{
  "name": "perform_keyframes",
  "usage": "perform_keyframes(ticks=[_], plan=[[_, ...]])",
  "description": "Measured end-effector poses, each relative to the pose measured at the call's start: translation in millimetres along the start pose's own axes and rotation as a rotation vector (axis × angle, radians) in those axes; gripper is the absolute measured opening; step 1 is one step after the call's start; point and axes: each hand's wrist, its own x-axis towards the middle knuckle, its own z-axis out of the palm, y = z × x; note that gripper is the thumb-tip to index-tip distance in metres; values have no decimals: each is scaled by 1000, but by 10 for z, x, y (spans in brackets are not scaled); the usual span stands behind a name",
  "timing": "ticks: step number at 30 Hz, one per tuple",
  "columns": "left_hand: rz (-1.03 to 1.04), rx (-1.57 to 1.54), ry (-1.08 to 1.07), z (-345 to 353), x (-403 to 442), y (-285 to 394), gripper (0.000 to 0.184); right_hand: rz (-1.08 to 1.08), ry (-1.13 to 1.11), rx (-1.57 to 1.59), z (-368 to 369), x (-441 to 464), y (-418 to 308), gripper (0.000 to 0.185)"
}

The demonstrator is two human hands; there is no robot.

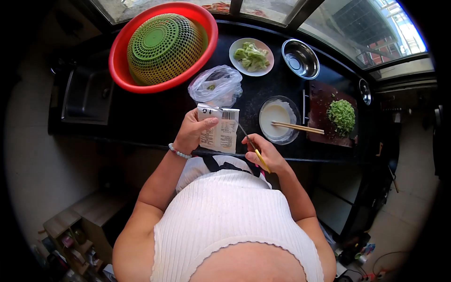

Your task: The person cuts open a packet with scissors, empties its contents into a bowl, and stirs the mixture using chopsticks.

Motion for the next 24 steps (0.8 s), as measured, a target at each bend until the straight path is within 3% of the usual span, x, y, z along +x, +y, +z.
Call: perform_keyframes(ticks=[11, 14, 17, 24], plan=[[-15, 101, 58, 46, 73, -93, 23, 111, 39, -131, 26, 118, -12, 45], [-12, 44, 50, 56, 101, -62, 24, 80, 67, -161, 60, 174, -22, 41], [-47, 187, -59, -4, 145, -113, 23, -81, 160, -126, 115, 295, -43, 40], [-45, 69, -13, -60, 200, -35, 22, -95, 160, -148, 159, 470, -122, 47]])
